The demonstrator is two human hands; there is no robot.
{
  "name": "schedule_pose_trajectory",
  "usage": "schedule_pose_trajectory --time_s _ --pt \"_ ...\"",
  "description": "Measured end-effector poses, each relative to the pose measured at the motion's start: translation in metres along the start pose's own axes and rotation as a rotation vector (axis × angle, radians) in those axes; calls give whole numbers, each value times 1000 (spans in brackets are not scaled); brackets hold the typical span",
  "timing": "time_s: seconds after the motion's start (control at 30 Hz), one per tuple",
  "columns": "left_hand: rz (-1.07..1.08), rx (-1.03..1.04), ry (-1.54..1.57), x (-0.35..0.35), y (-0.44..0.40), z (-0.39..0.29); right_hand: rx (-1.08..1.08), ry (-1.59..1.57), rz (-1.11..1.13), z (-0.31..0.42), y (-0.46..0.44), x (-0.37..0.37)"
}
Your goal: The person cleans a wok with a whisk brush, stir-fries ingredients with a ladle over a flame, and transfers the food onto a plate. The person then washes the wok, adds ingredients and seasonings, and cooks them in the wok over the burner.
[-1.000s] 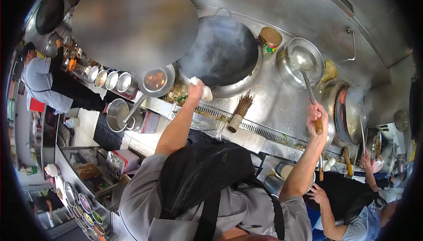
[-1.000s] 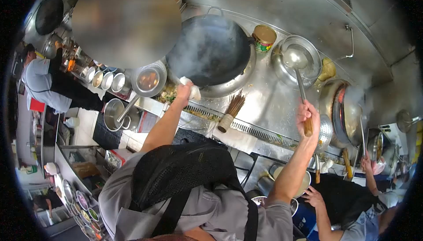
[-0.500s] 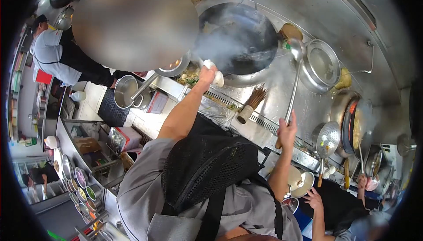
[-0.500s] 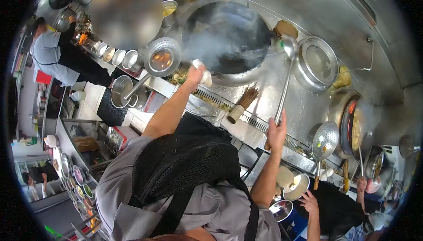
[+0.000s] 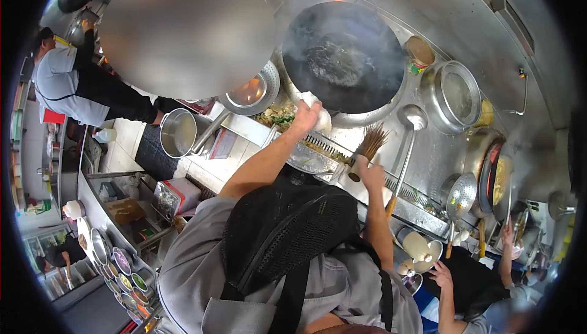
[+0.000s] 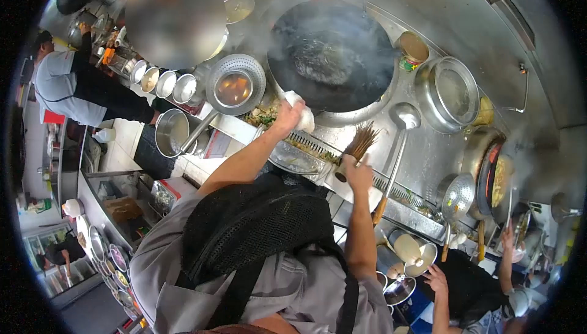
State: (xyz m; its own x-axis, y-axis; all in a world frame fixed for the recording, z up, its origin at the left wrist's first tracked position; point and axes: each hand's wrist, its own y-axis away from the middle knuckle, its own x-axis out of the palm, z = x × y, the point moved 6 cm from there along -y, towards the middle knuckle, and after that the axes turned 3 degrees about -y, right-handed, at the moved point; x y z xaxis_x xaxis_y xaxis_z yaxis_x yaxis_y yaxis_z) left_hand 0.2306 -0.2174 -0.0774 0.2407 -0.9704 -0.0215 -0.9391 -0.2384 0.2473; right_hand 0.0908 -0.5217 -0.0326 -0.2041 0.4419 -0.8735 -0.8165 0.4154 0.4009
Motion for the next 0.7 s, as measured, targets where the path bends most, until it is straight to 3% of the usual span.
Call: schedule_pose_trajectory --time_s 0.03,0.13,0.17,0.2,0.27,0.3,0.37,0.47,0.57,0.6,0.63,0.7 --pt "26 -8 46 2 -4 0 56 -64 136 17 -6 14" --pt "166 -32 11 3 -8 3 -52 -302 99 15 -29 25" --pt "209 -45 0 1 -9 5 -6 -436 -26 -37 -64 53" --pt "350 -24 47 -1 -1 -27 27 -459 -81 -25 -40 7" --pt "353 -169 105 0 1 -15 13 -546 -54 5 5 -69" --pt "355 -241 134 2 1 -9 -98 -582 -217 27 36 -98" --pt "459 -422 242 2 8 -19 -385 -101 -774 30 77 -88" --pt "509 -649 315 -3 18 -42 -164 -30 -210 -61 79 23" --pt "583 -514 386 -5 14 -59 -15 -184 -162 6 81 -62" --pt "597 -403 273 5 4 -24 -172 -185 -341 20 76 -85" --pt "558 -334 289 3 -3 -29 -137 -368 -276 40 65 -106" --pt "492 -205 320 -5 9 -42 -289 -301 -129 132 50 -157"
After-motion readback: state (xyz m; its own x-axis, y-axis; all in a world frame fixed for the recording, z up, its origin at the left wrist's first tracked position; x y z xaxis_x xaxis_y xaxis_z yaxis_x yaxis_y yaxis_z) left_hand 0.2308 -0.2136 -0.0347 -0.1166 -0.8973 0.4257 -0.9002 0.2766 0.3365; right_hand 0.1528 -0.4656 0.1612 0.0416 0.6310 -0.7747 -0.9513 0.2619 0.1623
